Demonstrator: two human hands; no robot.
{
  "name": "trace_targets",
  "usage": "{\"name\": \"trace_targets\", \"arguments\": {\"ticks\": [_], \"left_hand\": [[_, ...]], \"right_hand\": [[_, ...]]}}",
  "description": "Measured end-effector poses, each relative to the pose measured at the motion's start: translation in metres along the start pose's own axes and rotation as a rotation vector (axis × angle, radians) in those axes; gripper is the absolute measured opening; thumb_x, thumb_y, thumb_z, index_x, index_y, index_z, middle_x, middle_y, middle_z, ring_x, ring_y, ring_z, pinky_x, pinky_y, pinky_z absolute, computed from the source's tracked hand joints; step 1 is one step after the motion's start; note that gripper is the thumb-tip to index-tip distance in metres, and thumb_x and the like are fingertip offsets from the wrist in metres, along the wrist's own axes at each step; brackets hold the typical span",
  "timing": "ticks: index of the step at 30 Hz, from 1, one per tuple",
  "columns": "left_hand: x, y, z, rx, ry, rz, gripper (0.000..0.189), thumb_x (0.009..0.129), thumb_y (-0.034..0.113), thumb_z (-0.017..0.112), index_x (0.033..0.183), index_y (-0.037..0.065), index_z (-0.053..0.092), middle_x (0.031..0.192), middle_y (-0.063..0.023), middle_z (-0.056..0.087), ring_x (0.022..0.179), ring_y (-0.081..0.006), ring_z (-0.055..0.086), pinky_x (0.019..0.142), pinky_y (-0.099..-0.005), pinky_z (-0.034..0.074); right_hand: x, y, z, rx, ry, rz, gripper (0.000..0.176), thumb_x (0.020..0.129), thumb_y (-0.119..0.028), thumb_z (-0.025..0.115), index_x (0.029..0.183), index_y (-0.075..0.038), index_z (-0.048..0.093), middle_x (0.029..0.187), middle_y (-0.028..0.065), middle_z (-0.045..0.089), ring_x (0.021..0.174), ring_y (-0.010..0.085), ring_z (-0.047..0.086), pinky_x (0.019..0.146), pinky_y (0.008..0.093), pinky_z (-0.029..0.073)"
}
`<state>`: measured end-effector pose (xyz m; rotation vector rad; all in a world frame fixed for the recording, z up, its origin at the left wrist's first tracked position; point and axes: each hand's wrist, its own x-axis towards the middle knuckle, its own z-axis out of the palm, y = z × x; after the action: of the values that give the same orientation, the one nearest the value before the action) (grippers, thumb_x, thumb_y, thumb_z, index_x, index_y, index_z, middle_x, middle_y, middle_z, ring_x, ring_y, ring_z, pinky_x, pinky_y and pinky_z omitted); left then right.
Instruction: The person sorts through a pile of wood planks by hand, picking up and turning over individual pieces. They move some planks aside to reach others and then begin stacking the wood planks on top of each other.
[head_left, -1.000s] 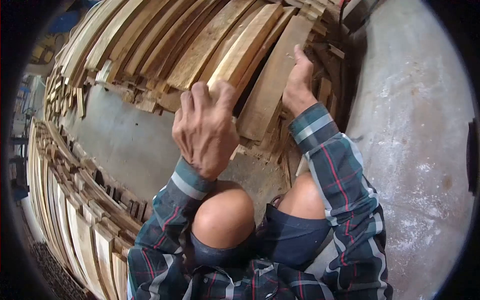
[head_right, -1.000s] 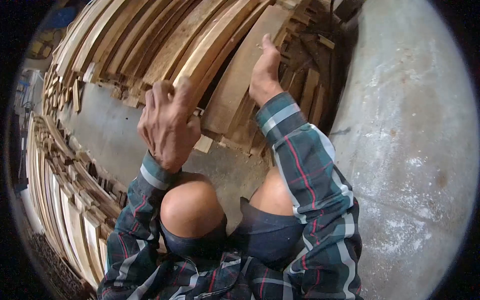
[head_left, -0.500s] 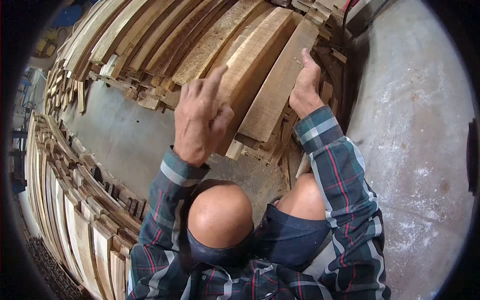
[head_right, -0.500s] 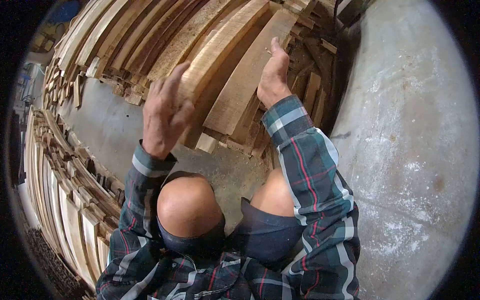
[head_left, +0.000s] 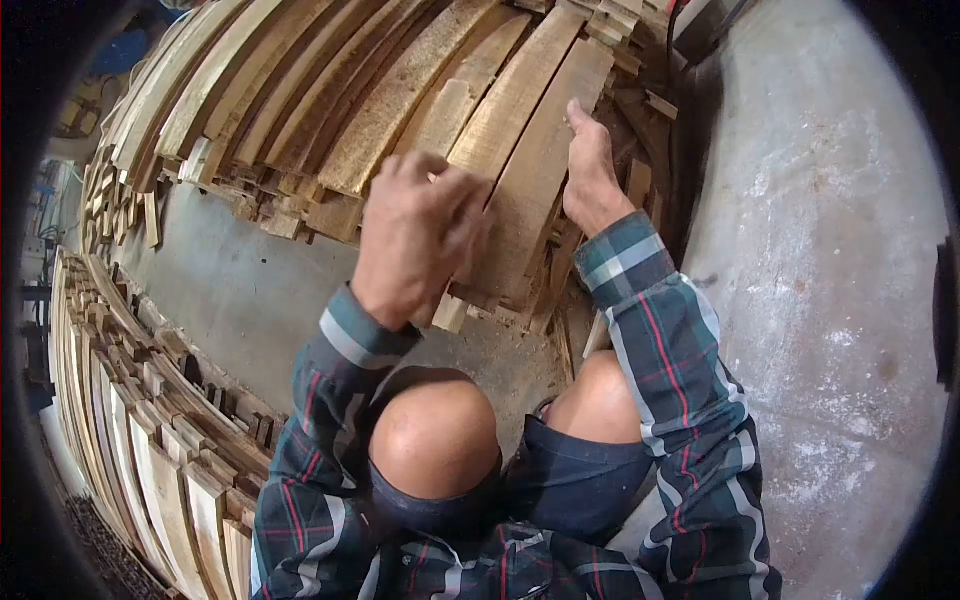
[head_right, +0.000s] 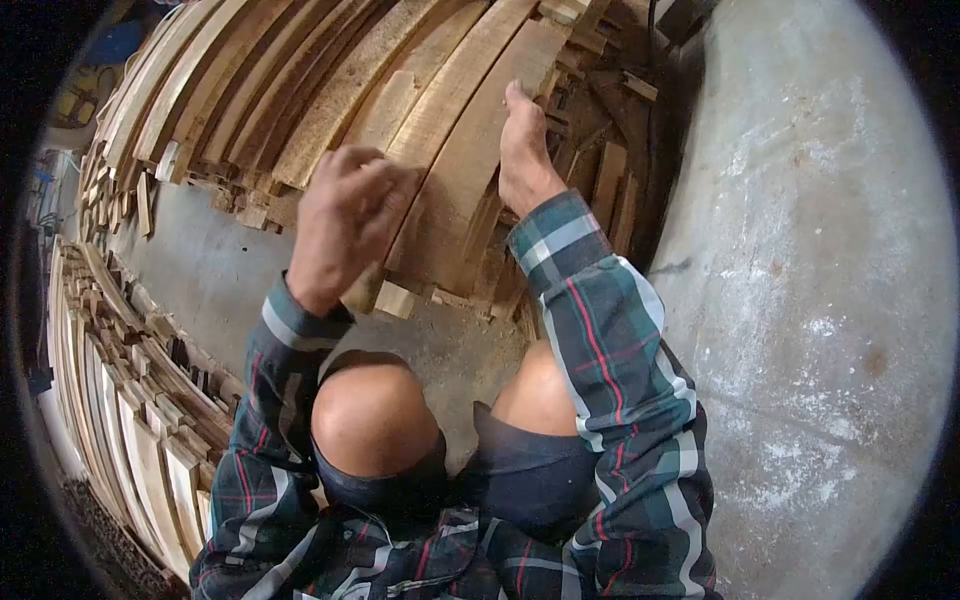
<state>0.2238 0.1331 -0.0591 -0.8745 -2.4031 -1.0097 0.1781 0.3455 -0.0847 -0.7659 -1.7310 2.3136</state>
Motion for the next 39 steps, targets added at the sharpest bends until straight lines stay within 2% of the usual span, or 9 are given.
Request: {"name": "trace_targets", "arguments": {"ticks": [3, 6, 9, 14, 15, 16, 19, 31, 39], "left_hand": [[0.005, -0.006, -0.008, -0.257, 0.027, -0.284, 0.017, 0.092, 0.015, 0.070, 0.107, 0.009, 0.076, 0.093, -0.0126, 0.068, 0.083, -0.0203, 0.063, 0.067, -0.0338, 0.051], [0.027, -0.004, -0.018, -0.226, 0.090, -0.282, 0.017, 0.092, 0.012, 0.070, 0.108, 0.009, 0.076, 0.093, -0.0115, 0.070, 0.080, -0.0191, 0.064, 0.065, -0.0322, 0.051], [0.069, -0.010, -0.011, -0.096, 0.146, -0.067, 0.018, 0.093, 0.018, 0.070, 0.108, 0.011, 0.076, 0.093, -0.0121, 0.071, 0.085, -0.0221, 0.066, 0.071, -0.0353, 0.053], [0.150, -0.031, 0.084, 0.111, 0.076, 0.106, 0.063, 0.094, 0.063, 0.055, 0.146, 0.028, 0.052, 0.151, -0.0171, 0.047, 0.138, -0.0340, 0.046, 0.108, -0.0570, 0.039], [0.147, -0.009, 0.072, 0.084, -0.394, -0.108, 0.097, 0.087, 0.078, 0.050, 0.162, 0.026, 0.017, 0.165, -0.0188, 0.019, 0.153, -0.0391, 0.014, 0.117, -0.0657, 0.017], [0.130, -0.007, 0.105, 0.609, -0.303, -0.015, 0.074, 0.091, 0.073, 0.049, 0.153, 0.033, 0.042, 0.161, -0.0187, 0.032, 0.144, -0.0414, 0.037, 0.114, -0.0561, 0.033], [0.138, -0.022, 0.111, 0.460, -0.421, -0.070, 0.089, 0.083, 0.084, 0.045, 0.157, 0.040, 0.028, 0.167, -0.0181, 0.014, 0.151, -0.0430, 0.020, 0.119, -0.0593, 0.023], [0.142, -0.022, 0.109, 0.195, -0.397, -0.076, 0.091, 0.079, 0.080, 0.057, 0.154, 0.033, 0.040, 0.163, -0.0245, 0.022, 0.149, -0.0442, 0.027, 0.118, -0.0517, 0.028], [0.144, -0.024, 0.107, 0.249, -0.413, -0.069, 0.090, 0.081, 0.082, 0.053, 0.155, 0.033, 0.038, 0.165, -0.0208, 0.021, 0.150, -0.0425, 0.024, 0.120, -0.0512, 0.024]], "right_hand": [[-0.007, -0.008, -0.002, -0.051, -0.025, -0.018, 0.068, 0.104, -0.045, 0.045, 0.147, 0.007, 0.037, 0.151, 0.0203, 0.042, 0.138, 0.0275, 0.041, 0.115, 0.0398, 0.033], [0.016, 0.005, -0.011, 0.023, -0.038, -0.156, 0.076, 0.105, -0.050, 0.038, 0.154, 0.005, 0.021, 0.162, 0.0189, 0.019, 0.148, 0.0285, 0.021, 0.121, 0.0398, 0.018], [0.003, -0.014, -0.011, 0.191, -0.051, -0.148, 0.070, 0.106, -0.050, 0.038, 0.149, 0.006, 0.032, 0.156, 0.0152, 0.032, 0.141, 0.0249, 0.033, 0.118, 0.0377, 0.026], [0.050, -0.004, -0.051, 0.176, -0.123, -0.355, 0.072, 0.107, -0.054, 0.028, 0.148, 0.004, 0.040, 0.152, 0.0179, 0.042, 0.139, 0.0278, 0.038, 0.116, 0.0403, 0.031], [0.036, -0.034, -0.065, 0.239, -0.001, -0.005, 0.078, 0.105, -0.052, 0.033, 0.159, 0.000, 0.010, 0.165, 0.0274, 0.007, 0.155, 0.0345, 0.000, 0.123, 0.0467, -0.007], [0.023, -0.053, -0.077, 0.231, 0.000, 0.015, 0.073, 0.106, -0.050, 0.030, 0.158, 0.000, 0.016, 0.161, 0.0314, 0.020, 0.151, 0.0417, 0.019, 0.124, 0.0526, 0.006], [0.016, -0.059, -0.153, 0.083, 0.002, -0.216, 0.065, 0.107, -0.049, 0.031, 0.147, 0.002, 0.039, 0.136, 0.0238, 0.056, 0.127, 0.0312, 0.055, 0.108, 0.0479, 0.040], [-0.089, 0.182, -0.212, -1.354, 0.637, 0.225, 0.101, 0.075, -0.046, 0.083, 0.151, -0.002, 0.034, 0.138, 0.0302, 0.049, 0.128, 0.0460, 0.048, 0.105, 0.0512, 0.043], [-0.069, 0.196, -0.236, -1.181, 0.702, 0.274, 0.087, 0.067, -0.030, 0.088, 0.136, 0.003, 0.046, 0.116, 0.0215, 0.063, 0.110, 0.0431, 0.061, 0.088, 0.0497, 0.055]]}}
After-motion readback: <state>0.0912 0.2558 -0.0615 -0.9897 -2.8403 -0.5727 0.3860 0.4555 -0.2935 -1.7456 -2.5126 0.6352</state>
